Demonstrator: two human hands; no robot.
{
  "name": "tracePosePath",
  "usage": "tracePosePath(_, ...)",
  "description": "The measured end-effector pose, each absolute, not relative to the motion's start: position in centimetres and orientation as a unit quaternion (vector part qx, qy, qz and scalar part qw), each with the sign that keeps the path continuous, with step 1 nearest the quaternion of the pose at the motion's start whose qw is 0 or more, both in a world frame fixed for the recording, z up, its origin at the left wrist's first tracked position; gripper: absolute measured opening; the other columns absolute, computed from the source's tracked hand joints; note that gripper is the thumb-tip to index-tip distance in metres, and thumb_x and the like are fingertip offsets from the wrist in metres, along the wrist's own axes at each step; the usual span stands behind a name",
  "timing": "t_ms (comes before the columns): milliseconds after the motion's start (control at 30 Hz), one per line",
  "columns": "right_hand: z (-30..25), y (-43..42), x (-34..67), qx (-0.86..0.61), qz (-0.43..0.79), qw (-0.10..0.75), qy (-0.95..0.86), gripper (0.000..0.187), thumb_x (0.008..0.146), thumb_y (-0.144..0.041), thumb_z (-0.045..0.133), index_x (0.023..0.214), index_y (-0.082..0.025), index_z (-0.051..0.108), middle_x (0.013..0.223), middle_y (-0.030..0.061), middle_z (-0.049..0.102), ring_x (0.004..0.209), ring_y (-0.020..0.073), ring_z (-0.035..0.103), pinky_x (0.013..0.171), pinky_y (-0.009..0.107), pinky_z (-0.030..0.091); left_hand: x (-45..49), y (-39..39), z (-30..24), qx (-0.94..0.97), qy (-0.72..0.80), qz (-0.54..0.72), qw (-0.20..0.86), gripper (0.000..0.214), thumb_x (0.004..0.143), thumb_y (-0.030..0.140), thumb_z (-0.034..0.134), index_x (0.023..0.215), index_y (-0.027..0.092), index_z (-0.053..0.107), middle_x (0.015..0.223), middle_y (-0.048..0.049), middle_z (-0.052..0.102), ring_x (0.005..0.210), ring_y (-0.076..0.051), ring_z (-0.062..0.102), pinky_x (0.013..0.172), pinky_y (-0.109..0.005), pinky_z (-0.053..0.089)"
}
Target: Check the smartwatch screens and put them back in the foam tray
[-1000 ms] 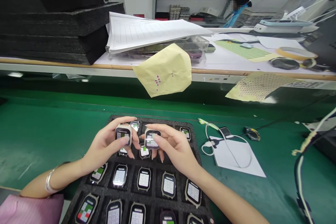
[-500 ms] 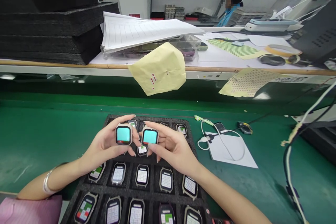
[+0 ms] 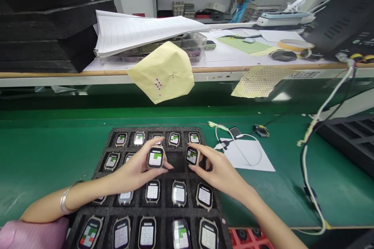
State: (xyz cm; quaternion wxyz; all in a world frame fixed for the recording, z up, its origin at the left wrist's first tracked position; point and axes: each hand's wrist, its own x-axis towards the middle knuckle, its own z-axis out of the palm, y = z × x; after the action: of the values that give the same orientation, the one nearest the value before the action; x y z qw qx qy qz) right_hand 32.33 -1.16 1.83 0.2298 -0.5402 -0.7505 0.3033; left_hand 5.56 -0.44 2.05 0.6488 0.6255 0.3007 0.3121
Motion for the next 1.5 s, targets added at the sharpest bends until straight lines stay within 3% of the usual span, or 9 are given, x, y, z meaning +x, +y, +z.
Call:
tracePosePath(200, 0.7, -1.7, 34.0, -0.489, 0.238, 0.173, -0.821, 0.043, 0.087, -0.031, 0.066, 0.128, -0.026, 0.06, 0.118, 0.011, 0.059, 0.112, 0.0307, 0.056, 0.095, 0.047, 0.049, 8.6, 2.1, -0.8, 0.876, 0.313, 0.196, 0.311, 0.048, 0.077, 0.026, 0.072, 0.12, 0.019, 0.053, 0.121, -0.015, 0.056, 0.117, -0.035, 0.051, 0.099, -0.056, 0.04)
tracePosePath(367, 0.0, -3.2, 35.4, -0.551, 0.186, 0.162, -0.797, 0.055, 0.091, -0.039, 0.059, 0.143, -0.029, 0.044, 0.145, 0.0119, 0.043, 0.132, 0.0344, 0.042, 0.107, 0.053, 0.039, 6.2, 2.0, -0.1, 0.92, 0.303, 0.138, 0.209, 0.073, 0.072, 0.048, 0.077, 0.131, 0.018, 0.047, 0.135, -0.0223, 0.049, 0.132, -0.042, 0.04, 0.106, -0.064, 0.031)
tracePosePath(500, -1.3, -6.1, 36.8, -0.629, 0.269, 0.177, -0.708, 0.056, 0.096, -0.046, 0.05, 0.147, -0.029, 0.034, 0.137, 0.0123, 0.053, 0.122, 0.0328, 0.054, 0.098, 0.049, 0.05, -1.8, -0.9, 0.2, 0.834, 0.519, 0.14, 0.124, 0.075, 0.085, 0.055, 0.059, 0.142, 0.013, 0.035, 0.141, -0.0263, 0.043, 0.134, -0.044, 0.039, 0.106, -0.063, 0.034)
tracePosePath(667, -2.4, -7.6, 35.7, -0.637, 0.351, 0.214, -0.652, 0.055, 0.096, -0.048, 0.048, 0.146, -0.028, 0.036, 0.136, 0.0131, 0.057, 0.105, 0.0311, 0.065, 0.078, 0.04, 0.06, -9.2, -4.6, -0.3, 0.663, 0.685, 0.097, 0.285, 0.071, 0.093, 0.055, 0.042, 0.149, 0.018, 0.021, 0.127, -0.021, 0.061, 0.116, -0.039, 0.061, 0.085, -0.049, 0.055)
tracePosePath(867, -2.4, -3.2, 34.5, -0.626, 0.302, 0.272, -0.666, 0.041, 0.088, -0.051, 0.055, 0.118, -0.023, 0.058, 0.123, 0.0119, 0.065, 0.114, 0.0336, 0.061, 0.095, 0.046, 0.052, -8.3, -3.2, -0.3, 0.606, 0.647, 0.241, 0.394, 0.047, 0.094, 0.04, 0.047, 0.136, 0.023, 0.035, 0.135, -0.014, 0.058, 0.127, -0.029, 0.054, 0.101, -0.046, 0.049)
tracePosePath(1000, -2.3, -0.5, 35.2, -0.601, 0.295, 0.23, -0.707, 0.041, 0.083, -0.051, 0.06, 0.112, -0.022, 0.064, 0.127, 0.0138, 0.064, 0.129, 0.038, 0.049, 0.103, 0.051, 0.046, -8.3, -0.8, -0.4, 0.685, 0.588, 0.227, 0.364, 0.029, 0.085, 0.025, 0.054, 0.114, 0.022, 0.051, 0.146, -0.0137, 0.045, 0.138, -0.031, 0.041, 0.109, -0.05, 0.04)
tracePosePath(1133, -2.2, 0.3, 36.0, -0.588, 0.245, 0.127, -0.76, 0.053, 0.081, -0.052, 0.062, 0.124, -0.02, 0.063, 0.143, 0.0169, 0.05, 0.136, 0.04, 0.038, 0.106, 0.057, 0.041, -8.7, 0.3, 0.2, 0.762, 0.57, 0.109, 0.286, 0.039, 0.084, 0.02, 0.053, 0.123, 0.021, 0.051, 0.147, -0.0165, 0.041, 0.135, -0.035, 0.043, 0.104, -0.052, 0.043)
tracePosePath(1267, -2.2, 0.6, 36.1, -0.584, 0.21, 0.083, -0.78, 0.054, 0.081, -0.052, 0.061, 0.126, -0.02, 0.063, 0.139, 0.0176, 0.054, 0.133, 0.0414, 0.042, 0.103, 0.059, 0.043, -7.8, 0.9, 1.4, 0.781, 0.573, 0.016, 0.248, 0.041, 0.085, 0.019, 0.055, 0.125, 0.017, 0.05, 0.144, -0.0227, 0.04, 0.113, -0.034, 0.062, 0.093, -0.048, 0.051)
tracePosePath(1500, -0.6, 1.2, 34.6, -0.589, 0.176, 0.044, -0.788, 0.048, 0.08, -0.05, 0.063, 0.115, -0.017, 0.068, 0.145, 0.0201, 0.046, 0.12, 0.043, 0.056, 0.096, 0.054, 0.052, -6.6, 2.8, 2.1, 0.875, 0.474, -0.018, 0.094, 0.022, 0.072, 0.01, 0.069, 0.092, 0.011, 0.06, 0.151, -0.0276, 0.034, 0.142, -0.042, 0.028, 0.108, -0.058, 0.034)
